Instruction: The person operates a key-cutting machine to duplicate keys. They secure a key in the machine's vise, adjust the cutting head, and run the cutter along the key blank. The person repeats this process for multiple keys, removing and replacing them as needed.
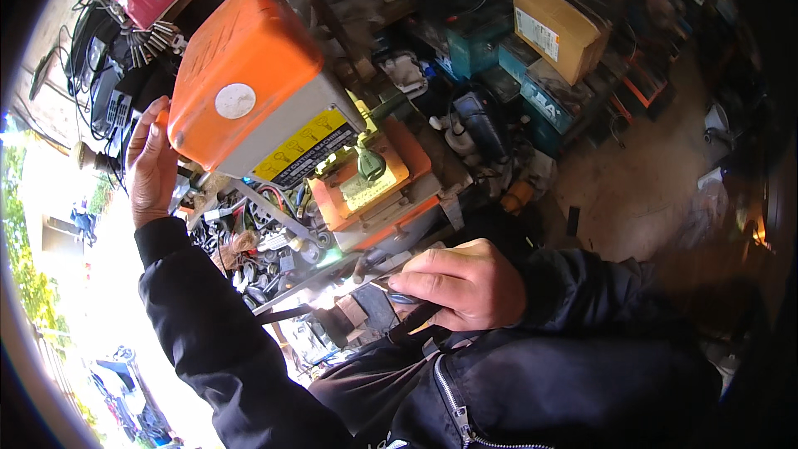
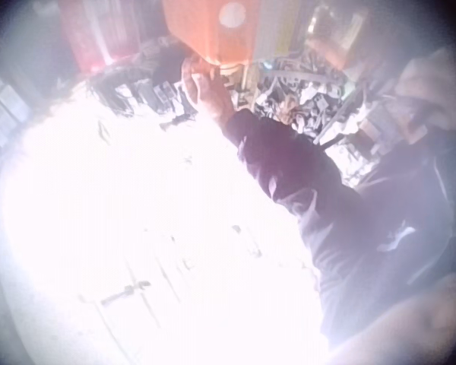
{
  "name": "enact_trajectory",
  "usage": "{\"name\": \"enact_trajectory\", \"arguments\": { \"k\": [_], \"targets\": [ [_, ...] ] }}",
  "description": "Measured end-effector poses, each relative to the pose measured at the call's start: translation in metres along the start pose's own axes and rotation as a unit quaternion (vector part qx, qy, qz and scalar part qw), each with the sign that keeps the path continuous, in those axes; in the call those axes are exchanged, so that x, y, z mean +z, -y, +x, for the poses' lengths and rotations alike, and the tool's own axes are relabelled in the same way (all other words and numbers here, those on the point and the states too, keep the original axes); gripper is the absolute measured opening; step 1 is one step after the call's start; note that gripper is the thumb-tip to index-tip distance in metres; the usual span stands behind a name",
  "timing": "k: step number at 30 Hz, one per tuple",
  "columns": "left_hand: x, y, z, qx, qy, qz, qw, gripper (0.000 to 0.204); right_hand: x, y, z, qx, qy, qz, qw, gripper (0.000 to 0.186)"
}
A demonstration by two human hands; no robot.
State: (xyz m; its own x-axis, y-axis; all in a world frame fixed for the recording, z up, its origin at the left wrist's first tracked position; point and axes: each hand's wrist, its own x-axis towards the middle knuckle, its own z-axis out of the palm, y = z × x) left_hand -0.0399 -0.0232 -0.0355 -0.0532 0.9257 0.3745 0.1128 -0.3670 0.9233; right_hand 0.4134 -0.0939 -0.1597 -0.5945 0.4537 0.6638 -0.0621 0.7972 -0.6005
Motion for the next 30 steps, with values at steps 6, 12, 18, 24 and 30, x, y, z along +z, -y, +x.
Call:
{"name": "enact_trajectory", "arguments": {
  "k": [6, 12, 18, 24, 30],
  "targets": [
    [0.028, -0.014, -0.029, 0.020, -0.009, -0.003, 1.000, 0.031, -0.006, -0.001, 0.012, -0.005, -0.016, -0.079, 0.997, 0.054],
    [0.062, -0.034, -0.078, 0.038, 0.037, 0.046, 0.998, 0.040, -0.004, -0.009, 0.045, -0.093, -0.016, -0.189, 0.977, 0.046],
    [0.142, -0.008, -0.141, 0.106, -0.409, 0.213, 0.881, 0.033, 0.005, -0.021, 0.071, -0.198, 0.017, -0.275, 0.941, 0.026],
    [0.181, 0.038, -0.143, -0.114, -0.113, 0.135, 0.978, 0.030, 0.004, -0.019, 0.076, -0.209, 0.067, -0.336, 0.916, 0.022],
    [0.177, 0.050, -0.128, -0.212, -0.115, -0.001, 0.970, 0.030, 0.002, -0.012, 0.078, -0.217, 0.095, -0.361, 0.902, 0.019]
  ]
}}
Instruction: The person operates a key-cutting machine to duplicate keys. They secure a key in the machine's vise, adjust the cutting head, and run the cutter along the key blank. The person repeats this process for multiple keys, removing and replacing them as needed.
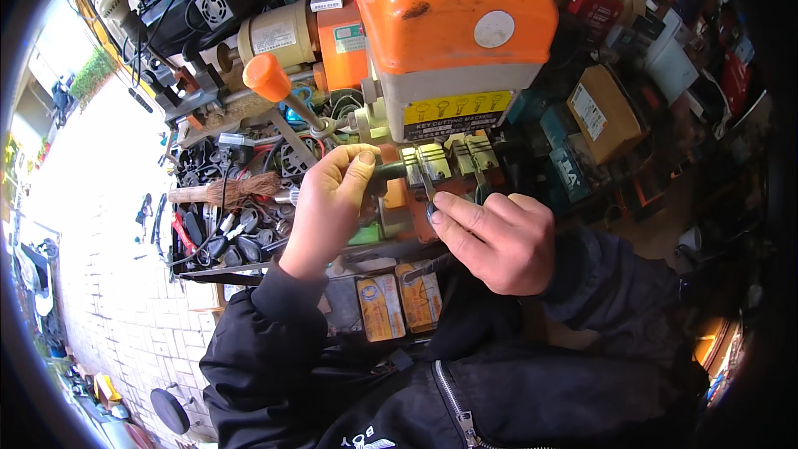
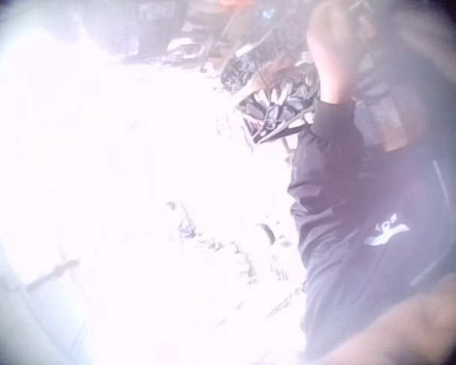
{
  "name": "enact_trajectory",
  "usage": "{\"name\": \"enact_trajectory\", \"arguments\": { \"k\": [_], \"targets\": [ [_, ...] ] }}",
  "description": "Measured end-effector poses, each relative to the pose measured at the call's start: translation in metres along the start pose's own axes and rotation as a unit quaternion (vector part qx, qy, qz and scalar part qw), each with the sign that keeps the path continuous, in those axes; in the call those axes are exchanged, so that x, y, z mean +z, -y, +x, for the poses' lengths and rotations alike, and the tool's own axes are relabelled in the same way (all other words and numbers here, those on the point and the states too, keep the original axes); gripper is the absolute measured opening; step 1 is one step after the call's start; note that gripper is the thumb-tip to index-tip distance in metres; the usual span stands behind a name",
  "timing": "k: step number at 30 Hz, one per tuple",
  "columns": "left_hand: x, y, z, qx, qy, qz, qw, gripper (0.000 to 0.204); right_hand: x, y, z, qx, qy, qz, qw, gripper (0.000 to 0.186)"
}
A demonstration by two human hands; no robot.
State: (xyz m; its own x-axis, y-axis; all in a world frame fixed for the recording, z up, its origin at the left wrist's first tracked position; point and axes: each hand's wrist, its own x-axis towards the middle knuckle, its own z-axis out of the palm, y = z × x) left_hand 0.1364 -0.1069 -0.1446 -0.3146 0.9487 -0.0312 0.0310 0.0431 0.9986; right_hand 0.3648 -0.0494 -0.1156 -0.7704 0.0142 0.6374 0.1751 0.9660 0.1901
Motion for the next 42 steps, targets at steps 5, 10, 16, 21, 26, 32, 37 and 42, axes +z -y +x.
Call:
{"name": "enact_trajectory", "arguments": {
  "k": [5, 10, 16, 21, 26, 32, 37, 42],
  "targets": [
    [-0.004, -0.002, 0.006, -0.084, 0.022, -0.067, 0.994, 0.034, 0.005, -0.001, 0.006, -0.003, 0.009, -0.015, 1.000, 0.016],
    [-0.009, 0.001, 0.008, -0.069, 0.044, -0.046, 0.996, 0.032, 0.008, -0.012, 0.013, -0.011, 0.023, 0.017, 1.000, 0.022],
    [-0.012, -0.001, 0.010, -0.059, 0.073, -0.039, 0.995, 0.035, 0.001, -0.030, 0.024, 0.000, 0.106, 0.079, 0.991, 0.039],
    [-0.014, -0.005, 0.002, 0.048, 0.081, 0.003, 0.996, 0.019, -0.002, -0.037, 0.028, 0.016, 0.137, 0.133, 0.982, 0.048],
    [-0.025, -0.004, 0.001, 0.098, 0.125, 0.038, 0.987, 0.025, -0.005, -0.045, 0.030, 0.048, 0.172, 0.181, 0.967, 0.051],
    [-0.042, -0.011, 0.022, -0.268, 0.177, -0.068, 0.945, 0.054, -0.003, -0.047, 0.033, 0.052, 0.170, 0.198, 0.964, 0.044],
    [-0.044, -0.013, 0.021, -0.104, 0.212, 0.087, 0.968, 0.037, 0.004, -0.047, 0.035, 0.024, 0.104, 0.210, 0.972, 0.035],
    [-0.036, -0.018, 0.018, 0.198, 0.157, 0.342, 0.905, 0.032, 0.002, -0.047, 0.034, 0.027, 0.103, 0.208, 0.972, 0.034]
  ]
}}
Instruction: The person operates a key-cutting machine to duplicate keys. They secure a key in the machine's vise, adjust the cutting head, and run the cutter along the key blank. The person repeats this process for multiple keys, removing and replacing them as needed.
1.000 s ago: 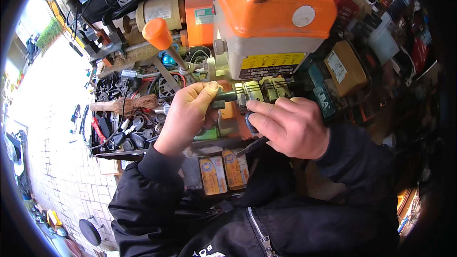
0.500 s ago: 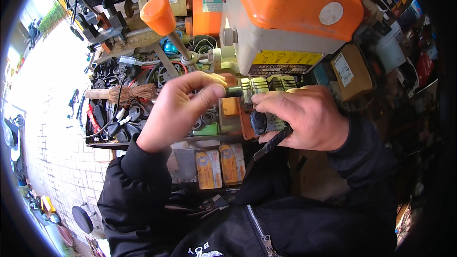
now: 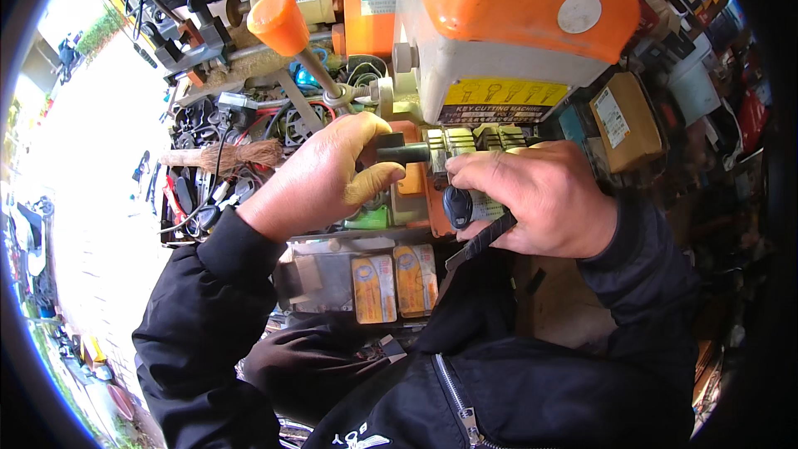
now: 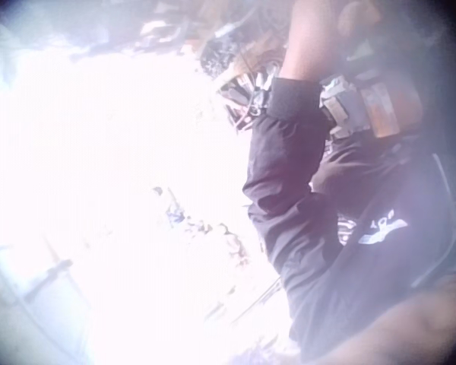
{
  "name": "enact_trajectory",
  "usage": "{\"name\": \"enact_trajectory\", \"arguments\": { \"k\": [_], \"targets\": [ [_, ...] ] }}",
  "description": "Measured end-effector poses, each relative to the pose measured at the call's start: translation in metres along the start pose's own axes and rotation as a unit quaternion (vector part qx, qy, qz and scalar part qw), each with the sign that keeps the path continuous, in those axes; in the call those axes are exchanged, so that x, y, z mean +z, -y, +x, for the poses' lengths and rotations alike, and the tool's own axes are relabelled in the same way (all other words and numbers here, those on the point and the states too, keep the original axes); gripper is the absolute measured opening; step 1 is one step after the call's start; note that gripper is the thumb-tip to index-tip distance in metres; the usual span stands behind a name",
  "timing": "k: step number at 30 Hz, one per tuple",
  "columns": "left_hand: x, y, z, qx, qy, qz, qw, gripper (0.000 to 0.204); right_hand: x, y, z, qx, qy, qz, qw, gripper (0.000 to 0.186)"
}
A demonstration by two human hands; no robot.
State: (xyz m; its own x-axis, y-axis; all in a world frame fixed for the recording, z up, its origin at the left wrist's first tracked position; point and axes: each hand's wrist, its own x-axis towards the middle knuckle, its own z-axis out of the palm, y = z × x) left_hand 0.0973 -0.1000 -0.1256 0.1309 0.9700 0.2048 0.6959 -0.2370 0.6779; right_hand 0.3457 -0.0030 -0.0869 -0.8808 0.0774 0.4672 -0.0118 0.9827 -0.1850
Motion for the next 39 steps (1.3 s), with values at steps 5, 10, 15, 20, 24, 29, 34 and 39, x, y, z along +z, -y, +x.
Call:
{"name": "enact_trajectory", "arguments": {
  "k": [5, 10, 15, 20, 24, 29, 34, 39],
  "targets": [
    [-0.008, -0.002, 0.008, -0.022, 0.083, -0.050, 0.995, 0.026, -0.005, 0.001, -0.005, 0.040, 0.070, -0.005, 0.997, 0.050],
    [0.020, 0.004, -0.004, 0.075, -0.080, 0.076, 0.991, 0.029, -0.002, -0.001, -0.008, 0.033, 0.052, -0.006, 0.998, 0.049],
    [0.030, 0.016, 0.002, 0.146, -0.159, 0.198, 0.956, 0.037, -0.005, 0.005, -0.008, 0.036, 0.062, -0.019, 0.997, 0.050],
    [0.025, 0.002, -0.001, 0.057, -0.165, 0.225, 0.959, 0.035, -0.036, 0.016, -0.029, -0.043, -0.044, 0.035, 0.997, 0.055],
    [0.012, -0.020, 0.000, 0.039, -0.301, -0.076, 0.950, 0.025, -0.062, 0.005, -0.046, 0.113, -0.211, 0.156, 0.958, 0.036],
    [-0.003, -0.035, 0.063, 0.028, -0.316, -0.338, 0.886, 0.040, -0.092, -0.027, -0.033, 0.133, -0.326, -0.046, 0.935, 0.029],
    [-0.016, -0.026, 0.093, -0.025, -0.267, -0.045, 0.962, 0.043, -0.109, -0.042, -0.002, 0.138, -0.295, -0.052, 0.944, 0.041],
    [-0.016, -0.032, 0.072, -0.004, -0.254, -0.015, 0.967, 0.036, -0.113, -0.035, 0.018, 0.200, -0.193, 0.081, 0.957, 0.059]
  ]
}}
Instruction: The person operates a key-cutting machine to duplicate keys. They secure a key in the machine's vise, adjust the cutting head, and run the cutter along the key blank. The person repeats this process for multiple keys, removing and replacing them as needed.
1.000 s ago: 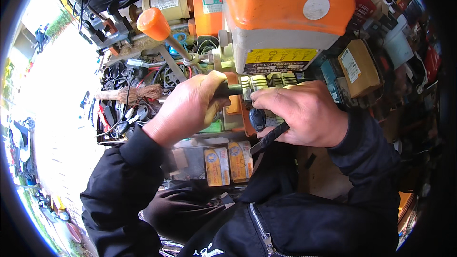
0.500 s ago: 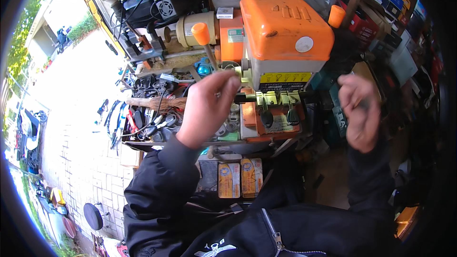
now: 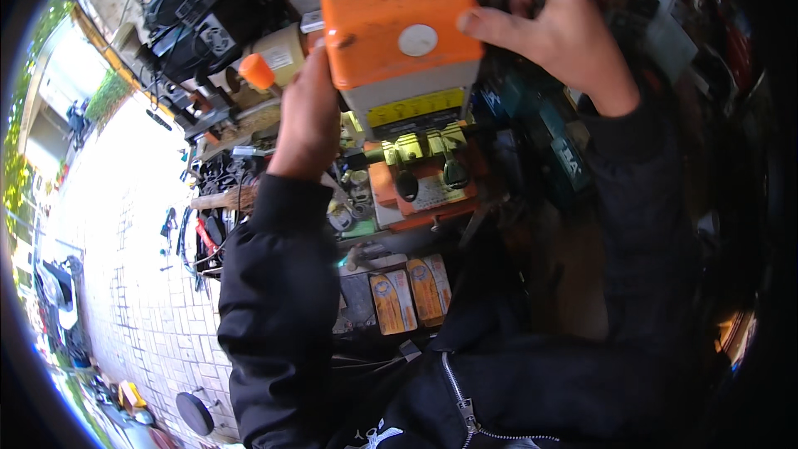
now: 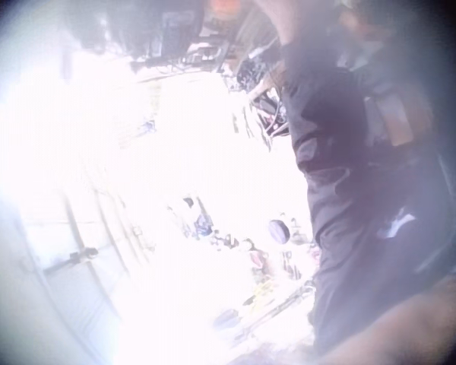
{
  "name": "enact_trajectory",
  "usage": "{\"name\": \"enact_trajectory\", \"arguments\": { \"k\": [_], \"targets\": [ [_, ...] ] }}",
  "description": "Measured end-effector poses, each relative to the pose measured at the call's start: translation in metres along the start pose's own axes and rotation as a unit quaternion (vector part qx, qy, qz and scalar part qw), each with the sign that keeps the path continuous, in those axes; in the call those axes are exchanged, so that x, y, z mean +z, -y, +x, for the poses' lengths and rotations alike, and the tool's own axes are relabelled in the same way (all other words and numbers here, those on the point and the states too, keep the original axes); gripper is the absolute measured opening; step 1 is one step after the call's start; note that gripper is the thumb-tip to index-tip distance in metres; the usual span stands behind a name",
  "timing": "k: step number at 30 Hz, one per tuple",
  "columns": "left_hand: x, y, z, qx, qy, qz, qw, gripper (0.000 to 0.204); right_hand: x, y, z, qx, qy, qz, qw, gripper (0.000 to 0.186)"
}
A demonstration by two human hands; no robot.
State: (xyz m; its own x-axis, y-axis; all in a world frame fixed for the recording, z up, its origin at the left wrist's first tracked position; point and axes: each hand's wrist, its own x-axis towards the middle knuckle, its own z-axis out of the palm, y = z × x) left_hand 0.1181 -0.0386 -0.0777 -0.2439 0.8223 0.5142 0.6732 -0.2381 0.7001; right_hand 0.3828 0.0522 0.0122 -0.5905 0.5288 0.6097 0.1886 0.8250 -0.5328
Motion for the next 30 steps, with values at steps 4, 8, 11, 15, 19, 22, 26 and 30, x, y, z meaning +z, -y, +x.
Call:
{"name": "enact_trajectory", "arguments": {
  "k": [4, 8, 11, 15, 19, 22, 26, 30],
  "targets": [
    [-0.018, -0.023, -0.012, 0.172, -0.138, -0.002, 0.975, 0.035, 0.000, 0.006, 0.011, 0.061, 0.010, 0.058, 0.996, 0.063],
    [-0.061, -0.032, 0.007, 0.229, -0.128, 0.151, 0.953, 0.034, 0.002, 0.006, 0.019, 0.012, 0.061, 0.008, 0.998, 0.066],
    [-0.085, -0.025, 0.047, 0.186, 0.040, 0.106, 0.976, 0.055, 0.000, 0.018, 0.018, 0.042, 0.048, -0.059, 0.996, 0.064],
    [-0.099, -0.001, 0.064, 0.132, 0.131, -0.031, 0.982, 0.062, 0.010, 0.034, 0.004, 0.024, -0.002, -0.119, 0.993, 0.060],
    [-0.110, 0.019, 0.073, 0.083, 0.125, -0.015, 0.989, 0.063, -0.011, 0.040, 0.018, 0.061, 0.108, -0.044, 0.991, 0.058],
    [-0.110, 0.034, 0.095, 0.143, 0.151, -0.011, 0.978, 0.062, -0.003, 0.031, 0.015, 0.047, 0.114, 0.049, 0.991, 0.052],
    [-0.111, 0.046, 0.110, 0.141, 0.131, -0.118, 0.974, 0.062, -0.006, 0.029, 0.017, -0.021, 0.179, 0.095, 0.979, 0.046],
    [-0.124, 0.062, 0.115, 0.062, 0.026, -0.255, 0.965, 0.047, -0.005, 0.029, 0.015, 0.020, 0.176, 0.069, 0.982, 0.042]
  ]
}}
